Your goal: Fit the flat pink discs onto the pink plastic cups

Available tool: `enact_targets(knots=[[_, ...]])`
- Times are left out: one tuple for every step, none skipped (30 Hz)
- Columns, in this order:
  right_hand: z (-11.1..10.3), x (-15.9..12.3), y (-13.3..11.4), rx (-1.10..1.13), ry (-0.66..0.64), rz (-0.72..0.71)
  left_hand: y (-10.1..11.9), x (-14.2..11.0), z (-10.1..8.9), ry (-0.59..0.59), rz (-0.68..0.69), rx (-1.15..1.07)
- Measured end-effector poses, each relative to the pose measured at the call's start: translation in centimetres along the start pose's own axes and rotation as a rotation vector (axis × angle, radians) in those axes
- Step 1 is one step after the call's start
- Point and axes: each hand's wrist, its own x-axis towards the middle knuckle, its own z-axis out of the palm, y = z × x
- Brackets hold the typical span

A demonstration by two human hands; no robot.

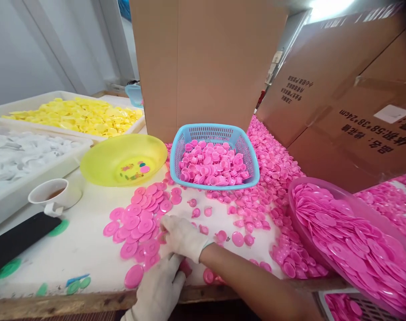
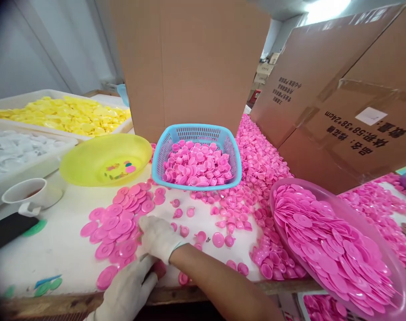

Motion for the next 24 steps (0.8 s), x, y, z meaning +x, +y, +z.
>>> enact_targets(knots=[[-0.5, -0.7, 0.5, 0.012, 0.028, 0.017, 0.0, -0.1, -0.3, -0.005, -0.004, -0.043], [-0.9, -1.5, 1.1, 0.025, 0.057, 0.036, -0.1, -0.1, -0.6, -0.006, -0.003, -0.096], [-1.3, -2.3, 1.6, 0.068, 0.071, 0.051, -0.2, -0.2, -1.1, -0.012, 0.003, -0.157], [-1.6, -3.2, 2.2, 0.132, 0.066, 0.077, -0.4, -0.3, -1.5, -0.028, 0.007, -0.223], [-1.8, -4.0, 2.7, 0.223, 0.034, 0.122, -0.6, -0.3, -2.0, -0.058, 0.007, -0.293], [-1.9, -4.8, 3.1, 0.295, -0.014, 0.177, -0.8, -0.3, -2.4, -0.098, 0.005, -0.36], [-1.9, -5.5, 3.4, 0.342, -0.068, 0.238, -0.9, -0.2, -2.7, -0.138, 0.002, -0.419], [-1.7, -6.1, 3.6, 0.356, -0.119, 0.29, -1.0, -0.1, -2.9, -0.168, -0.006, -0.461], [-1.5, -6.6, 3.7, 0.335, -0.156, 0.326, -1.0, 0.1, -3.1, -0.182, -0.014, -0.483], [-1.3, -7.0, 3.8, 0.303, -0.172, 0.341, -1.0, 0.3, -3.1, -0.183, -0.013, -0.491], [-1.0, -7.2, 3.8, 0.271, -0.171, 0.336, -1.0, 0.5, -3.0, -0.177, -0.005, -0.482], [-0.8, -7.4, 4.0, 0.241, -0.161, 0.323, -1.0, 0.7, -2.8, -0.17, 0.004, -0.465], [-0.5, -7.5, 4.1, 0.22, -0.153, 0.308, -1.0, 1.0, -2.6, -0.167, 0.013, -0.446], [-0.3, -7.5, 4.4, 0.213, -0.154, 0.298, -1.0, 1.2, -2.4, -0.164, 0.02, -0.429], [-0.1, -7.5, 4.7, 0.217, -0.167, 0.299, -1.1, 1.4, -2.2, -0.166, 0.021, -0.415], [0.1, -7.5, 5.0, 0.235, -0.192, 0.308, -1.1, 1.5, -2.0, -0.172, 0.015, -0.404], [0.3, -7.4, 5.3, 0.265, -0.226, 0.324, -1.2, 1.7, -1.9, -0.181, 0.002, -0.398], [0.4, -7.2, 5.5, 0.306, -0.262, 0.341, -1.2, 1.9, -1.8, -0.192, -0.013, -0.401], [0.5, -7.0, 5.7, 0.349, -0.295, 0.361, -1.2, 2.0, -1.7, -0.206, -0.024, -0.411], [0.5, -6.8, 5.8, 0.387, -0.322, 0.383, -1.2, 2.2, -1.7, -0.222, -0.035, -0.425], [0.6, -6.6, 5.8, 0.419, -0.343, 0.404, -1.2, 2.4, -1.7, -0.243, -0.051, -0.44], [0.6, -6.3, 5.8, 0.444, -0.359, 0.424, -1.1, 2.5, -1.7, -0.263, -0.067, -0.449], [0.5, -6.1, 5.6, 0.461, -0.367, 0.442, -1.0, 2.6, -1.7, -0.279, -0.08, -0.448], [0.4, -6.0, 5.5, 0.473, -0.368, 0.454, -0.9, 2.7, -1.7, -0.283, -0.083, -0.434]])
